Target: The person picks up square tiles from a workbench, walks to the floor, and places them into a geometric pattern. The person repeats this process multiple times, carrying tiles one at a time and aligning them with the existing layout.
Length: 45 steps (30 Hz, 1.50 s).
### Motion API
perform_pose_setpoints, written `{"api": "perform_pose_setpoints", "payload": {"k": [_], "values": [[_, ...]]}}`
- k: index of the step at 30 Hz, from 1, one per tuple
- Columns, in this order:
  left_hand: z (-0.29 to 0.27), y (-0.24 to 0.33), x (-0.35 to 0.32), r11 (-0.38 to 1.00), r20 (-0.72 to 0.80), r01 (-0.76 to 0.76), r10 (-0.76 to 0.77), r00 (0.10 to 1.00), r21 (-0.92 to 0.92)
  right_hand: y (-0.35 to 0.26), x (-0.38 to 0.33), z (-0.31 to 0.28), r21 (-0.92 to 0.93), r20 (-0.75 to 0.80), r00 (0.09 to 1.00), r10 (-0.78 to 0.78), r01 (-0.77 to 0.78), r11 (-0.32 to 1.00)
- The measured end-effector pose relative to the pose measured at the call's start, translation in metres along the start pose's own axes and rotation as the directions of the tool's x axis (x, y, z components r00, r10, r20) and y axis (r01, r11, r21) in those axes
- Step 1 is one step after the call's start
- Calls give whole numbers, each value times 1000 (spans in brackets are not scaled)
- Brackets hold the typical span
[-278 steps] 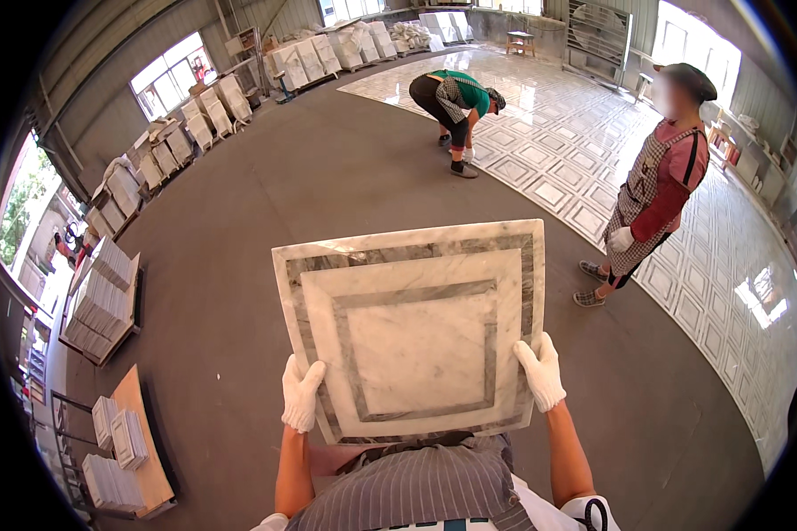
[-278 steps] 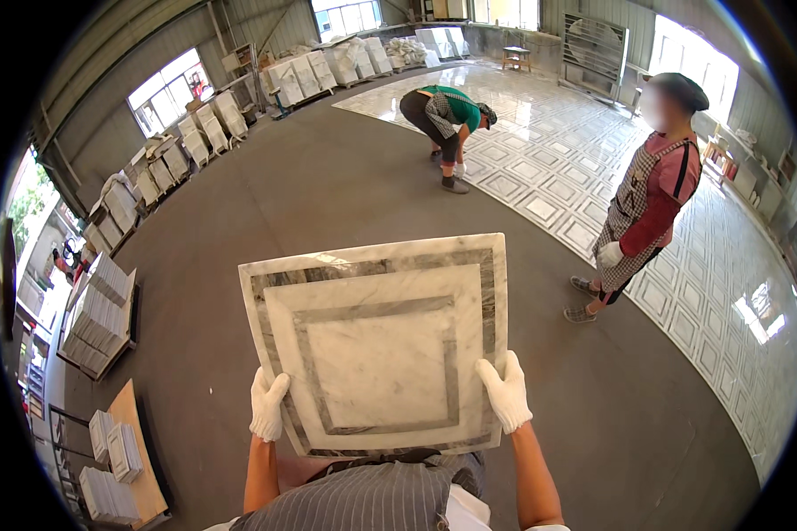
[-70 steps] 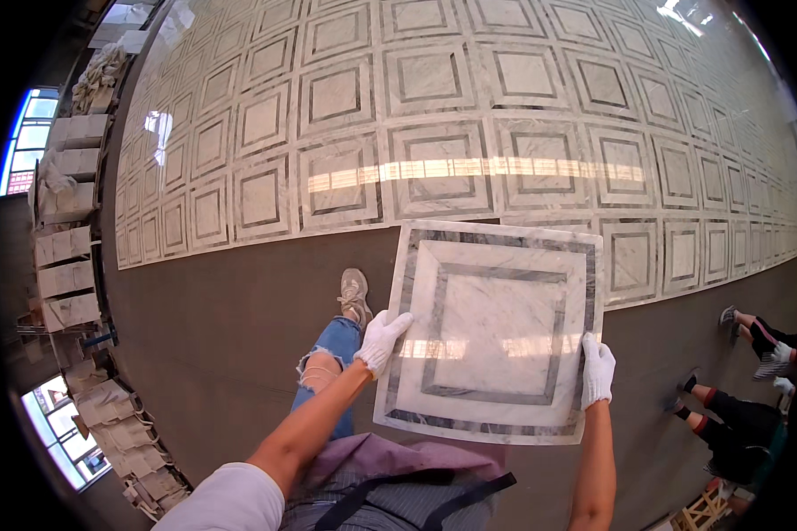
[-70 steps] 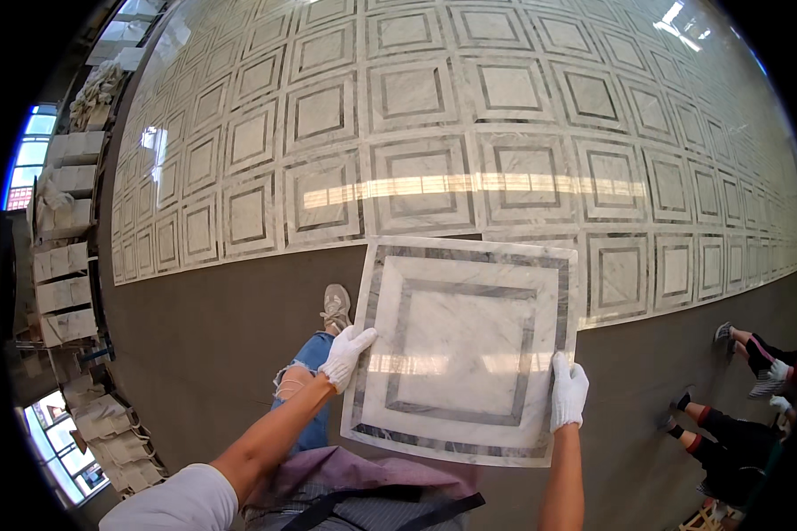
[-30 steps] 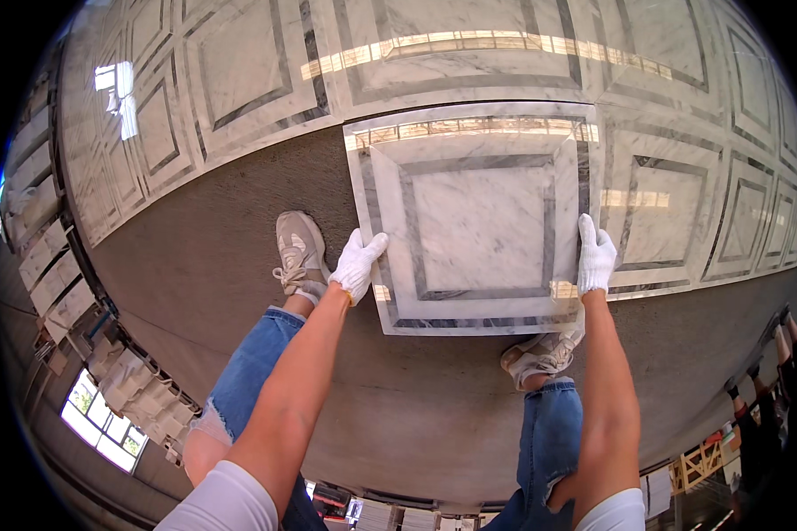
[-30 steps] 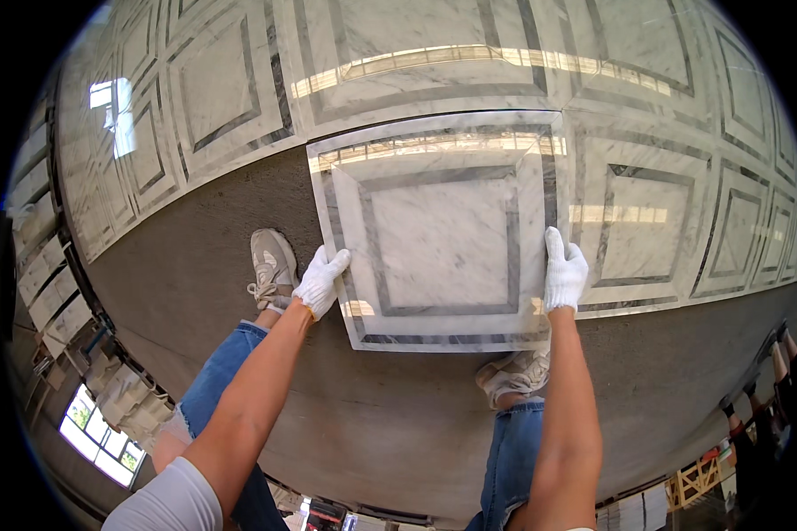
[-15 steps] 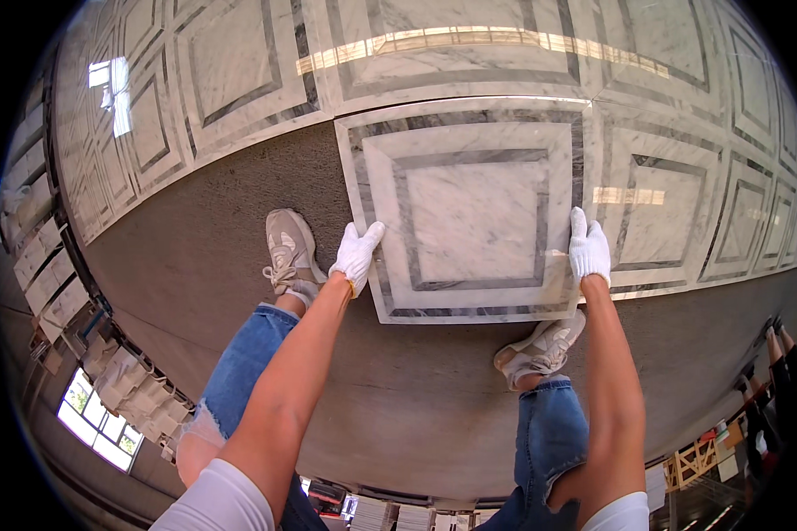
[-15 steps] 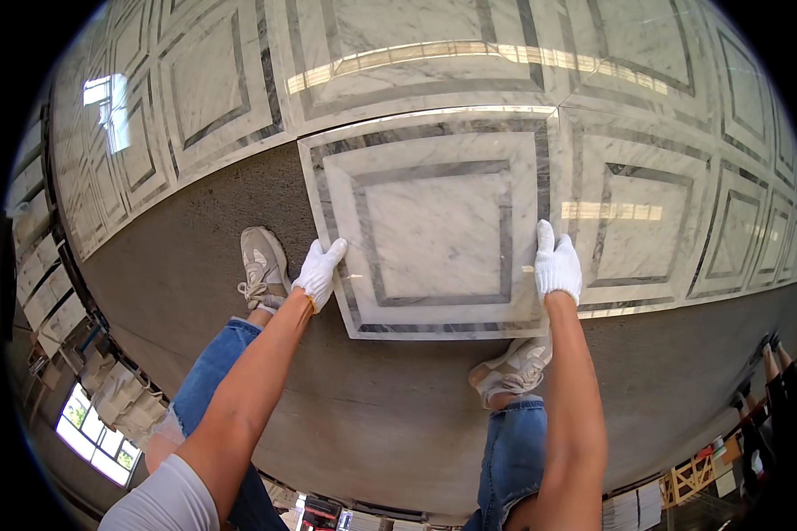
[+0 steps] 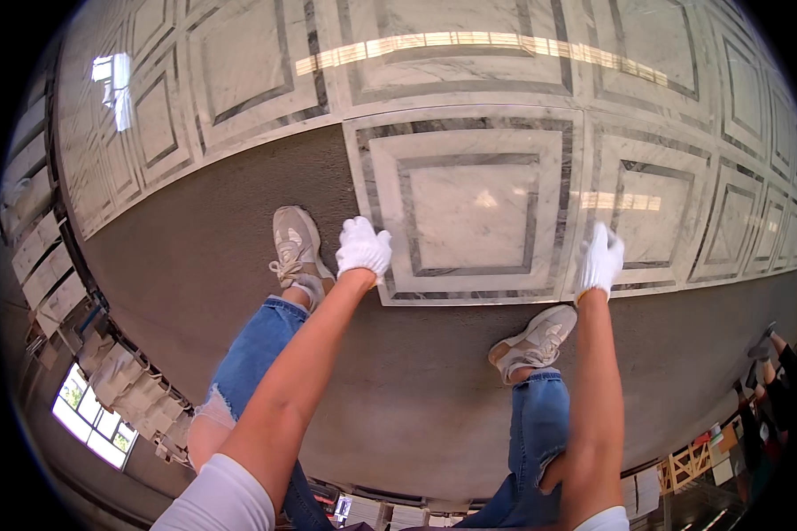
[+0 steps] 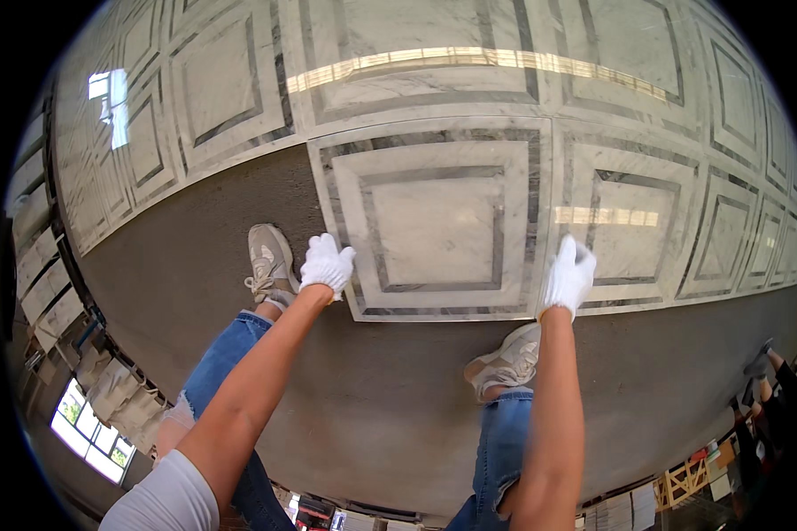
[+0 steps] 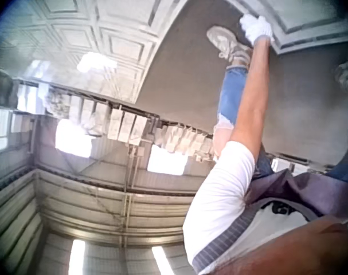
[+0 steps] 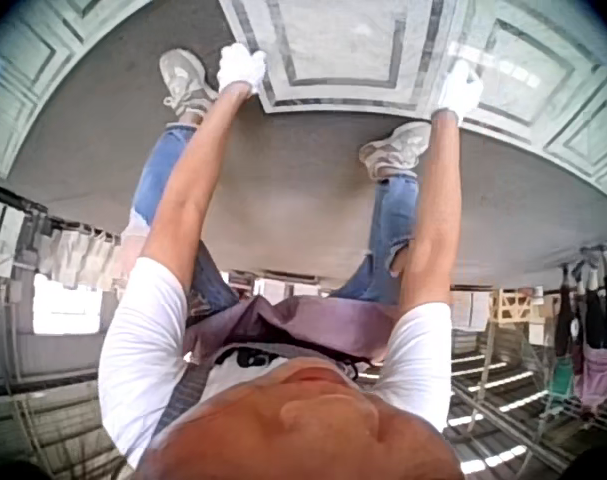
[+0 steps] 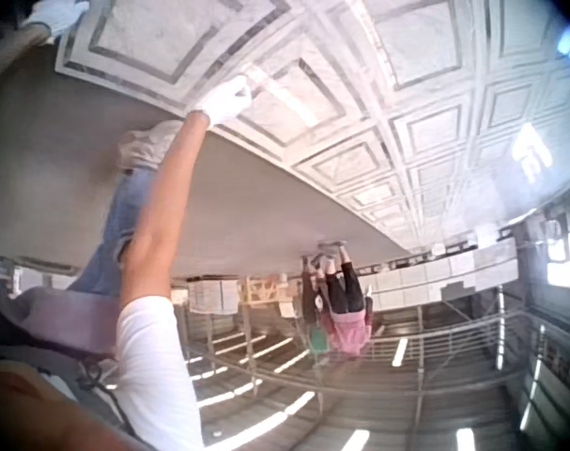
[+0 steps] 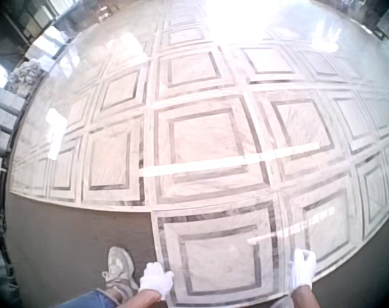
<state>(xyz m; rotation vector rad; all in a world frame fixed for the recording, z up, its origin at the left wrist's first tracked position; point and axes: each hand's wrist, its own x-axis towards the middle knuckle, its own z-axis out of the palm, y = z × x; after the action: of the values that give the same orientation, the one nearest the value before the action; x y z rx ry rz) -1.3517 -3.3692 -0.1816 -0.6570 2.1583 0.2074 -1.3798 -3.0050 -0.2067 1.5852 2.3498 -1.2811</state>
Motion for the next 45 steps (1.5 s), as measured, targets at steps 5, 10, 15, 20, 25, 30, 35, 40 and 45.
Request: {"api": "perform_pose_setpoints", "payload": {"k": [5, 10, 15, 20, 25, 30, 35, 40, 45], "values": [[-10, 15, -6, 950, -86, 25, -55, 995, -312, 100, -84, -33, -145, 135, 538, 832, -820, 554], [8, -11, 14, 881, -191, -11, -90, 977, -473, 130, -112, -19, -65, 539, 325, 777, -904, 423], [18, -20, 29, 739, -148, 47, -195, 970, -672, 123, -116, 2, 59, 452, 438, 777, -884, 463], [22, -26, 43, 412, 19, 91, -177, 984, -906, 134, -111, 6, 100, 447, 484, 752, -863, 496], [22, -11, 35, 361, 88, 138, -153, 984, -922, 154, -104, -4, 212, 438, 493, 752, -869, 447], [29, -47, 46, 377, 52, 95, -121, 991, -921, 129, -113, 4, 191, 483, 466, 741, -882, 430], [4, -15, 35, 772, 75, 111, -82, 994, -626, 129, -102, -8, 120, 540, 459, 705, -872, 475], [-30, -19, 30, 926, 118, -27, 77, 990, -375, 120, -83, -24, -19, 602, 400, 691, -858, 514], [-68, -23, 0, 917, 140, -188, 250, 958, -352, -16, -112, -41, 59, 590, 593, 549, -709, 703]]}}
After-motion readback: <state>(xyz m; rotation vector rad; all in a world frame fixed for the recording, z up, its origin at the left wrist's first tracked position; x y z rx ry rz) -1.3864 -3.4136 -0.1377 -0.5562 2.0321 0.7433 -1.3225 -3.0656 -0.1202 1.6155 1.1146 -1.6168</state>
